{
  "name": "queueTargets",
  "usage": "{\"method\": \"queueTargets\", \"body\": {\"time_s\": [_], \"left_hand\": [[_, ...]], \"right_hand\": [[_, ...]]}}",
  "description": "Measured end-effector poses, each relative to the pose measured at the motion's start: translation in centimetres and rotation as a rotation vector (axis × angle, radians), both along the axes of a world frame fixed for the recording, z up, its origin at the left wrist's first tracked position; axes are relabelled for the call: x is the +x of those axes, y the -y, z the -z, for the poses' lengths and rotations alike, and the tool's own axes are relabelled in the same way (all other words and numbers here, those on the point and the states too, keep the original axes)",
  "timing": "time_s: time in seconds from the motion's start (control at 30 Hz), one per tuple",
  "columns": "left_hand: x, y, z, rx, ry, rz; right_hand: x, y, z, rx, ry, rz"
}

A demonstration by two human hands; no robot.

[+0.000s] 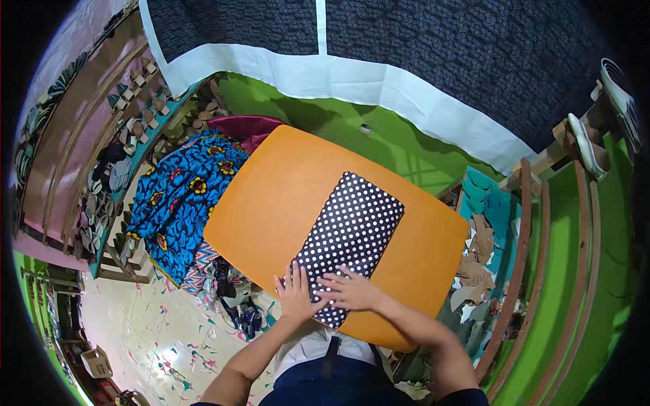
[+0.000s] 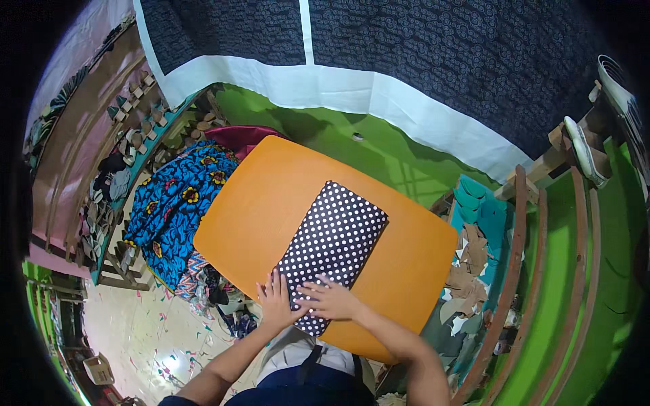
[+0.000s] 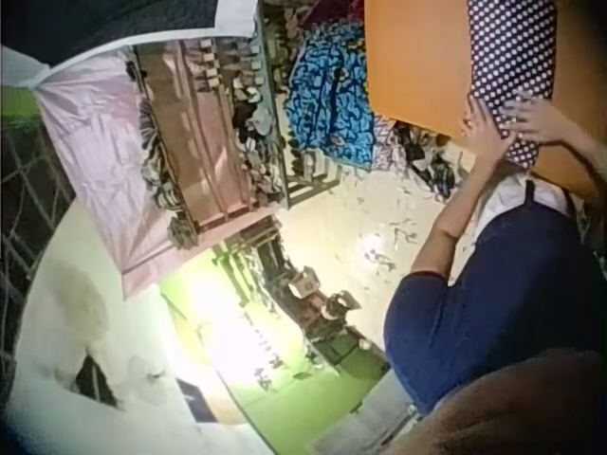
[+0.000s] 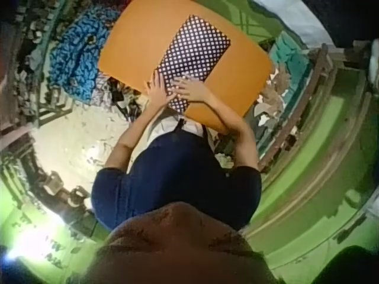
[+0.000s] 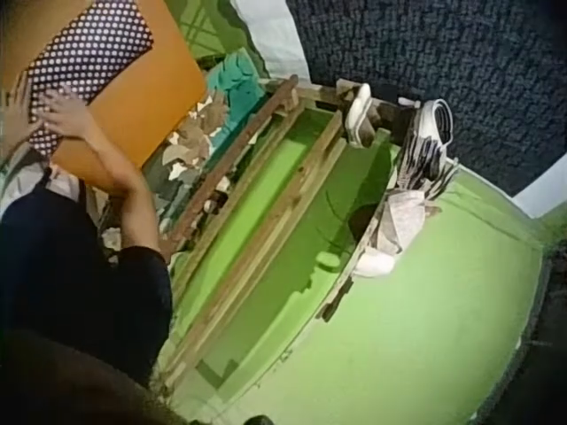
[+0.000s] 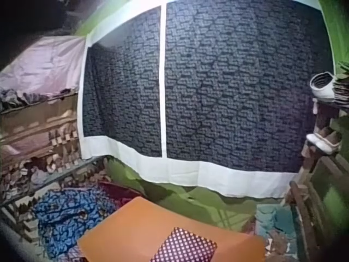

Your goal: Fold a piece of polka-dot fabric on a table.

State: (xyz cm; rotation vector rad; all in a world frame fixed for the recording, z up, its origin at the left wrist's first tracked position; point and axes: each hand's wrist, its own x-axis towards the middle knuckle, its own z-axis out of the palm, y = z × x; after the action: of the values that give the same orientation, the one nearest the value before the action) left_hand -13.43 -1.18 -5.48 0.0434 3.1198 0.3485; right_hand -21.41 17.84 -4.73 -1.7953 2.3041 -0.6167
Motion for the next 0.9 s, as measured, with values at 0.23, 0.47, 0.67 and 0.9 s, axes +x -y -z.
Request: {"method": "queueTargets", "body": {"time_s": [0.23, 0.47, 0.67, 0.9], "left_hand": [[0.2, 0.7, 0.2, 0.003, -0.004, 0.008], [-1.2, 3.6, -0.6, 0.145, 0.026, 0.069], [-1.4, 4.1, 0.0, 0.161, -0.011, 0.180], [-1.4, 5.0, -0.6, 0.187, 0.021, 0.177]], "right_hand": [[-13.0, -7.2, -2.3, 0.220, -0.056, 1.488], [-4.8, 4.5, -1.1, -0.110, -0.009, -0.159], [-18.6, 1.2, 0.2, 0.320, -0.423, 0.676], [-18.4, 4.9, -3.8, 0.287, 0.197, 0.474]]}}
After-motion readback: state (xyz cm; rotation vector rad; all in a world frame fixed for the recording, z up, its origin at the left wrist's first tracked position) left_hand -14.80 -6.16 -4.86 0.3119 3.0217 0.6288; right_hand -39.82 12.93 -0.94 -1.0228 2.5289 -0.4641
